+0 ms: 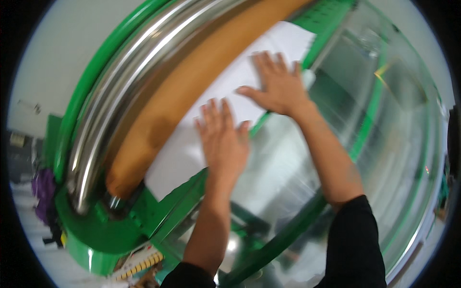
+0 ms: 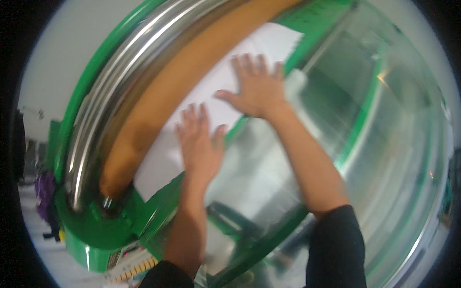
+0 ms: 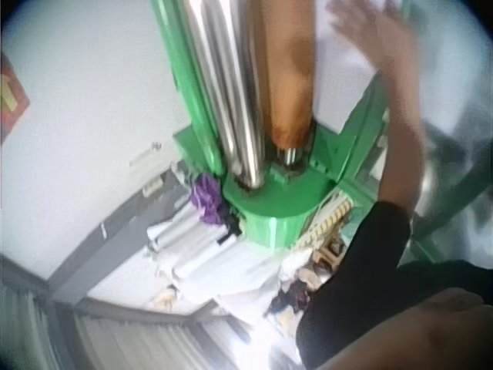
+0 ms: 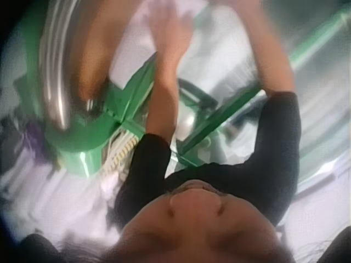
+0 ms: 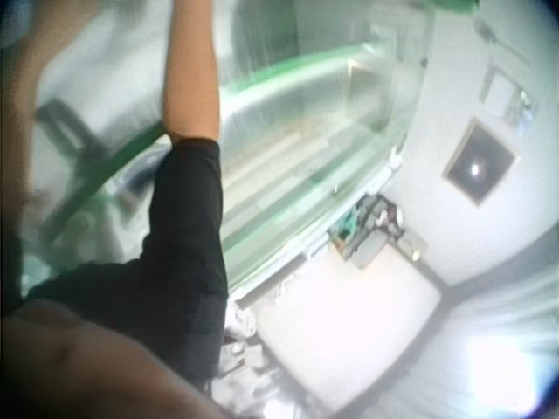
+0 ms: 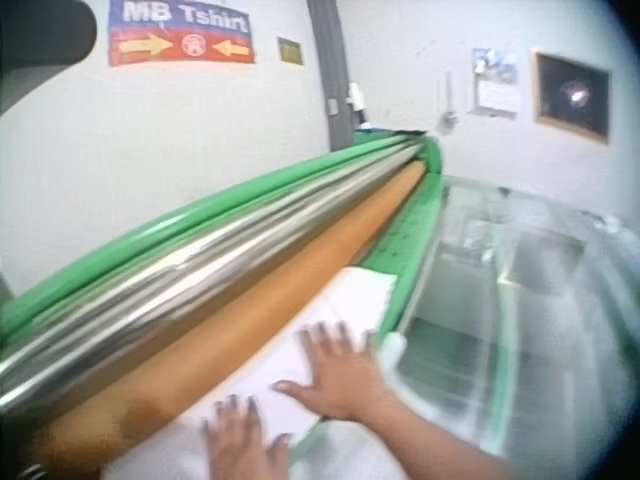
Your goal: The person wipes the rollers of a printing machine with a cloth, adjusts controls on the machine panel, and feeds a large sheet of white fabric into the rollers.
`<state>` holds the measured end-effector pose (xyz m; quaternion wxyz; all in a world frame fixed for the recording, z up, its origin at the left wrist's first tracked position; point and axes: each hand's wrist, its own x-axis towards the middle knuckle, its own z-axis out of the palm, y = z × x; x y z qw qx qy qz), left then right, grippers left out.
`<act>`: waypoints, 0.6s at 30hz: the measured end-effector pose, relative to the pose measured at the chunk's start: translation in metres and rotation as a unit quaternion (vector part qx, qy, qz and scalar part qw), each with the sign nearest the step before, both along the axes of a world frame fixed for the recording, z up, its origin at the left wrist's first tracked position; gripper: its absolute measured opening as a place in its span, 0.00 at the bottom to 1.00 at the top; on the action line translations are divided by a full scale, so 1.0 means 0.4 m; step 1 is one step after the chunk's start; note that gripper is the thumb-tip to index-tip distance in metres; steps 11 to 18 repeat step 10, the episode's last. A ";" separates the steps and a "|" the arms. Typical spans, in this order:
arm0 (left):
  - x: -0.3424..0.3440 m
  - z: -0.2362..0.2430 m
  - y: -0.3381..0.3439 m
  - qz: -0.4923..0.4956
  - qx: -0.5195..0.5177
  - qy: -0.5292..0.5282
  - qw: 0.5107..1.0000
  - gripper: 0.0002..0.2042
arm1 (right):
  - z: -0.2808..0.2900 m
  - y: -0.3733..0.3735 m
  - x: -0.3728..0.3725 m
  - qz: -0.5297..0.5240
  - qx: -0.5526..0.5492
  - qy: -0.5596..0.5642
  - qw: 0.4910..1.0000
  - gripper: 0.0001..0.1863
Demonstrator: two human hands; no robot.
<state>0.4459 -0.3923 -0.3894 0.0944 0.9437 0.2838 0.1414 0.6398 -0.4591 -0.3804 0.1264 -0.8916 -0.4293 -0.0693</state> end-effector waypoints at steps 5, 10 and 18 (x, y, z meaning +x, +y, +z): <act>0.004 0.045 -0.053 -0.007 -0.058 -0.036 0.998 0.41 | 0.042 -0.053 -0.022 -0.022 -0.049 0.017 0.998 0.57; -0.021 0.072 -0.076 -0.013 -0.073 -0.036 0.997 0.38 | 0.074 -0.067 -0.032 -0.037 -0.081 0.021 0.996 0.55; -0.021 0.072 -0.076 -0.013 -0.073 -0.036 0.997 0.38 | 0.074 -0.067 -0.032 -0.037 -0.081 0.021 0.996 0.55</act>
